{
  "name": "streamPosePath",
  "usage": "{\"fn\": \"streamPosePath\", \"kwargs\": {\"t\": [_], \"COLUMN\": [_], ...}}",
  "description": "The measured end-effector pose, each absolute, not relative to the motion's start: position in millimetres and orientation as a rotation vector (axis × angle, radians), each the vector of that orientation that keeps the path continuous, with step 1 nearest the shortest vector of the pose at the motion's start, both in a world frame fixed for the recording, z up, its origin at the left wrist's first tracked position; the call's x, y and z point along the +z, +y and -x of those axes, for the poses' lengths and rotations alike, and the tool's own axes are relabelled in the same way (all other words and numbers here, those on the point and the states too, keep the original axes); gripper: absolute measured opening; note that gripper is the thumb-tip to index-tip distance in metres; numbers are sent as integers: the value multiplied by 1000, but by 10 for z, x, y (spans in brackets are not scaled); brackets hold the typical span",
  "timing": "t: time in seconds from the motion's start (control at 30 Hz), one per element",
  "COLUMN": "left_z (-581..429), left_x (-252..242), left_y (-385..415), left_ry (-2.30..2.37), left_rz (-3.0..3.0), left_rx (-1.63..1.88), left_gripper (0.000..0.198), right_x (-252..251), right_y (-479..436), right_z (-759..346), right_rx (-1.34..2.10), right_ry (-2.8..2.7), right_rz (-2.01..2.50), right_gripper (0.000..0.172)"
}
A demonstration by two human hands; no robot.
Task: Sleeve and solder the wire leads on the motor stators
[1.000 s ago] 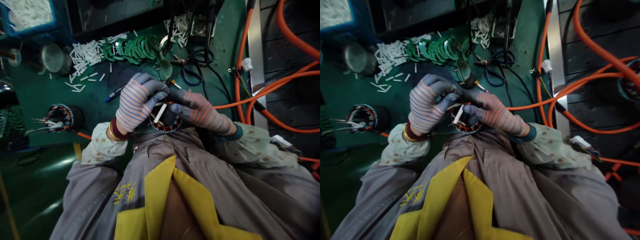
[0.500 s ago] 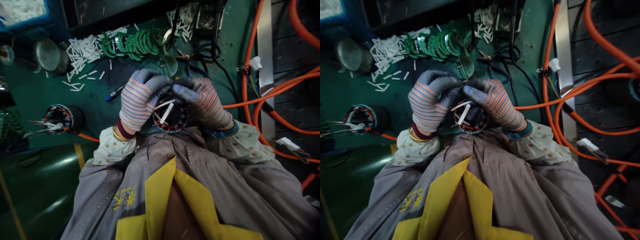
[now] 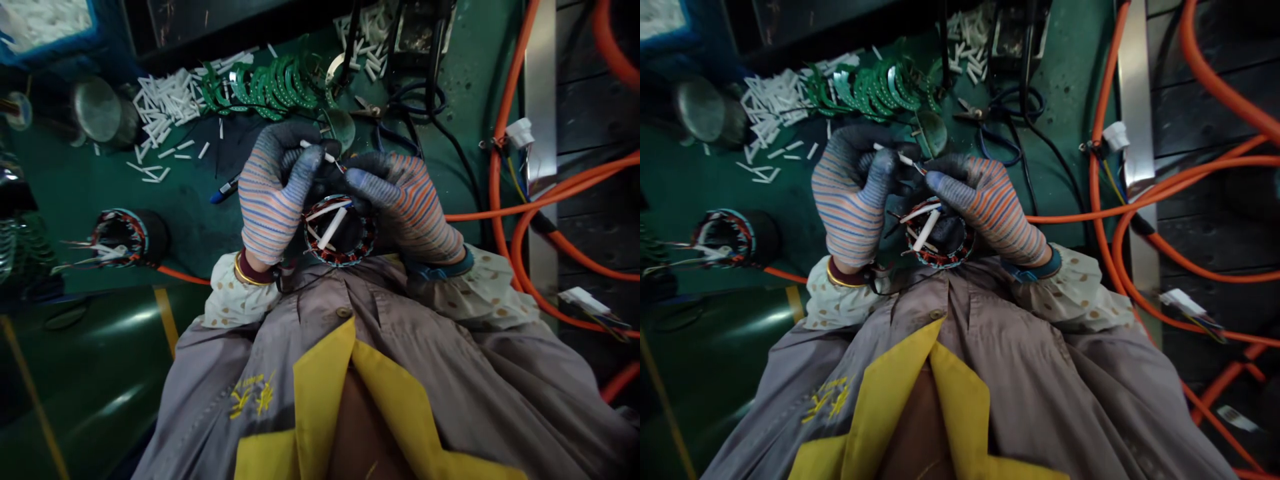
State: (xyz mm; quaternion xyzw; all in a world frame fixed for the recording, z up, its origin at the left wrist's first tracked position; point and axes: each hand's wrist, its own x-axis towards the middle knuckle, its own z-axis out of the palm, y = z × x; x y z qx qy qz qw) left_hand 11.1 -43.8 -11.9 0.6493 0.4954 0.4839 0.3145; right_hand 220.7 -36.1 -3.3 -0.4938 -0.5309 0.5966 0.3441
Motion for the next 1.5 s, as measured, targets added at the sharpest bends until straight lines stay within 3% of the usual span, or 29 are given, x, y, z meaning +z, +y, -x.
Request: {"fn": "streamPosePath", "kwargs": {"t": [0.17, 0.4, 0.73, 0.97, 1.07, 1.3, 1.4, 1.5], "left_z": [-84, -21, -6, -65, -96, 39, 62, -17], "left_x": [-132, -99, -155, -307, -364, -280, -246, -201], "left_y": [-394, -332, -299, -171, -178, -13, 14, -213], "left_ry": [1368, 1371, 1324, 1212, 1236, 1184, 1157, 1121], "left_rz": [-1794, -1792, -1884, -1728, -1640, -1820, -1882, -1975], "left_rx": [1109, 1088, 1078, 1274, 1318, 1115, 954, 821], "left_gripper": [49, 62, 56, 61, 72, 75, 73, 63], "right_x": [-68, -196, -213, -392, -411, -363, -429, -523], "right_y": [-361, -363, -402, -386, -385, -342, -394, -671], "right_z": [-2218, -2210, -2194, -2216, -2218, -2173, -2320, -2616], "right_rx": [1535, 1575, 1608, 1538, 1544, 1554, 1411, 1028], "right_ry": [-1437, -1365, -1381, -1334, -1343, -1445, -1587, -1863], "right_rz": [1276, 1206, 1219, 1023, 1020, 1083, 1136, 1270], "right_gripper": [63, 59, 56, 61, 61, 68, 56, 37]}}
